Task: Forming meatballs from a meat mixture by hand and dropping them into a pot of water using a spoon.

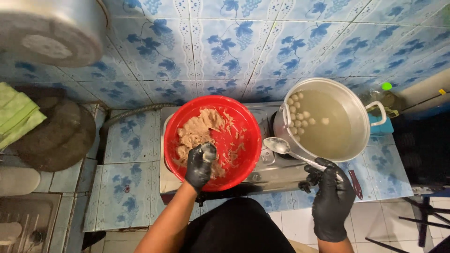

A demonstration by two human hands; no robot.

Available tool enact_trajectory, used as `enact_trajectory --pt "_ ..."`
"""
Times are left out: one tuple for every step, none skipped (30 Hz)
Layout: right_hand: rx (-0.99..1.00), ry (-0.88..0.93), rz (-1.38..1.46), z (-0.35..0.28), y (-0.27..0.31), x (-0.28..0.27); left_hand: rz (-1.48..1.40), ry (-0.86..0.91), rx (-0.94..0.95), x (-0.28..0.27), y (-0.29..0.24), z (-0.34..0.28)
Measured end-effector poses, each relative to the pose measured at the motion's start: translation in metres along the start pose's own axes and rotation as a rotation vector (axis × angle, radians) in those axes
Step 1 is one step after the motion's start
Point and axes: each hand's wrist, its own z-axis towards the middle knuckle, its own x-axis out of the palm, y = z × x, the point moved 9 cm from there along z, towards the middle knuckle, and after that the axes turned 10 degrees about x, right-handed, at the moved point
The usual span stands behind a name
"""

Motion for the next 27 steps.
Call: enact_trajectory --pt "0.048 0.024 0.042 0.000 -0.004 0.004 0.428 0.094 0.321 -0.019 0.043 -0.013" --pt "0.094 0.052 0.086 0.000 -0.007 0.009 0.858 0.186 0.644 -0.028 0.087 -0.033" --pt "0.094 0.052 0.085 -0.004 -0.008 0.009 0.857 0.185 0.644 0.010 0.010 -0.009" --pt "0.081 0.066 0.079 -0.006 -0.007 0.011 0.411 0.069 0.094 0.018 -0.039 0.022" --pt "0.069 0.081 0.074 -0.008 -0.006 0.013 -0.053 -0.045 -0.441 0.035 -0.094 0.017" --pt "0.069 0.083 0.073 -0.008 -0.008 0.014 -0.053 -0.048 -0.440 0.033 -0.084 0.016" --pt "0.079 0.083 0.086 -0.008 -0.011 0.014 -0.002 -0.055 -0.332 0.029 -0.083 0.020" --pt "0.090 0.081 0.097 -0.009 -0.015 0.013 0.049 -0.059 -0.225 0.026 -0.082 0.023" --pt "0.091 0.080 0.096 -0.011 -0.011 0.013 0.048 -0.059 -0.226 0.029 -0.089 0.021" --pt "0.081 0.088 0.059 -0.012 -0.007 0.016 0.126 -0.052 -0.194 0.031 -0.100 0.023" --pt "0.071 0.096 0.022 -0.012 -0.003 0.018 0.203 -0.045 -0.162 0.034 -0.110 0.025" --pt "0.069 0.090 0.023 -0.012 0.000 0.020 0.201 -0.040 -0.158 0.036 -0.109 0.025" --pt "0.002 0.129 0.022 -0.012 0.009 0.026 0.282 0.018 -0.046 0.043 -0.117 0.028" --pt "-0.056 0.171 0.018 -0.017 0.015 0.032 0.364 0.075 0.058 0.048 -0.124 0.024" --pt "-0.051 0.170 0.016 -0.020 0.017 0.033 0.364 0.077 0.053 0.050 -0.122 0.021" --pt "-0.095 0.185 -0.031 -0.023 0.024 0.039 0.405 0.072 0.048 0.051 -0.120 0.019" --pt "-0.139 0.201 -0.078 -0.026 0.030 0.045 0.445 0.068 0.043 0.051 -0.118 0.017" --pt "-0.140 0.201 -0.078 -0.026 0.030 0.047 0.446 0.067 0.044 0.051 -0.113 0.016" --pt "-0.221 0.231 -0.098 -0.030 0.036 0.053 0.464 0.078 0.138 0.053 -0.117 0.016" --pt "-0.301 0.262 -0.118 -0.035 0.042 0.058 0.482 0.088 0.231 0.056 -0.120 0.014" --pt "-0.301 0.263 -0.119 -0.037 0.043 0.061 0.482 0.087 0.230 0.056 -0.124 0.012" --pt "-0.355 0.281 -0.138 -0.041 0.049 0.065 0.447 0.086 0.243 0.058 -0.129 0.012" --pt "-0.410 0.298 -0.158 -0.045 0.054 0.070 0.413 0.085 0.255 0.059 -0.134 0.012" --pt "-0.410 0.298 -0.158 -0.045 0.054 0.071 0.412 0.085 0.255 0.058 -0.131 0.011" --pt "-0.449 0.303 -0.179 -0.049 0.056 0.073 0.378 0.087 0.234 0.058 -0.127 0.010" --pt "-0.490 0.310 -0.200 -0.051 0.058 0.076 0.342 0.087 0.214 0.057 -0.123 0.010" --pt "-0.492 0.311 -0.201 -0.051 0.059 0.078 0.341 0.085 0.215 0.057 -0.125 0.012"
